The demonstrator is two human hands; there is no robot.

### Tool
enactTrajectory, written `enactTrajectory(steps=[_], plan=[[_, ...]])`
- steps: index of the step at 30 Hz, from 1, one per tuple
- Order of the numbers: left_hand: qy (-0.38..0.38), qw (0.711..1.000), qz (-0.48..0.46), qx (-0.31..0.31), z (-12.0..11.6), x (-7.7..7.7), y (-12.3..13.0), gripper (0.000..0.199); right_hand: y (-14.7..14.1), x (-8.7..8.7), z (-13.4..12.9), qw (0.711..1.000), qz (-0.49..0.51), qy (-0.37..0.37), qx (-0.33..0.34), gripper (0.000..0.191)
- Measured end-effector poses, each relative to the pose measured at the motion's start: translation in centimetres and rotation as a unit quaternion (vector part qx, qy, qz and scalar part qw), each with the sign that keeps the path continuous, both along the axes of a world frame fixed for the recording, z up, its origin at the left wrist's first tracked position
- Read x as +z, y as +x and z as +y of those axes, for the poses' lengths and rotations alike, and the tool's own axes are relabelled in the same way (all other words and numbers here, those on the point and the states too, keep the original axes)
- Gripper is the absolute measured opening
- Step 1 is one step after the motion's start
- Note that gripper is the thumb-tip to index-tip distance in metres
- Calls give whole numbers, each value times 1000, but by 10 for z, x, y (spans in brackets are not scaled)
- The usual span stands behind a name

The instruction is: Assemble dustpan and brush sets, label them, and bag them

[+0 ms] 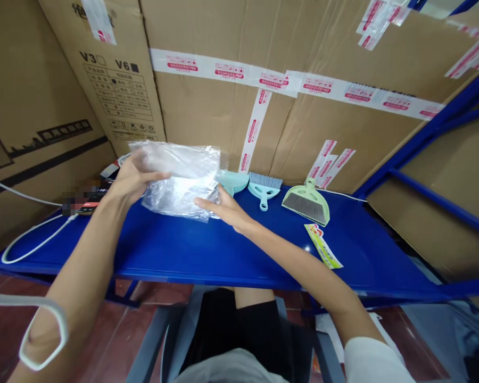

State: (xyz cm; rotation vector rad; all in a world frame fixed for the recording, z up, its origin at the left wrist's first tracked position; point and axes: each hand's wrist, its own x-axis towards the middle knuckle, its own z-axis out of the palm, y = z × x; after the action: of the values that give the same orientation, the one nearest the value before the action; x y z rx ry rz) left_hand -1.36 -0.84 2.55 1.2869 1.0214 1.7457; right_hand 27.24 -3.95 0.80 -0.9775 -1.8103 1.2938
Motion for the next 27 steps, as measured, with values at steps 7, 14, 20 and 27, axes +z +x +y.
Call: enactTrajectory(steps=[7,14,20,27], plan=[[129,991,-2,27,1,-13,38,89,8,23,15,987,8,127,-101,87],[77,995,-63,-19,1,-17,38,92,11,-9,51,988,100,55,-100,76],[45,997,-54,-42,4,-21,38,69,17,-12,56,969,174,166,-58,81],[40,993,-110,-29,5,-24,43,63,25,-10,52,988,71,136,-32,94]])
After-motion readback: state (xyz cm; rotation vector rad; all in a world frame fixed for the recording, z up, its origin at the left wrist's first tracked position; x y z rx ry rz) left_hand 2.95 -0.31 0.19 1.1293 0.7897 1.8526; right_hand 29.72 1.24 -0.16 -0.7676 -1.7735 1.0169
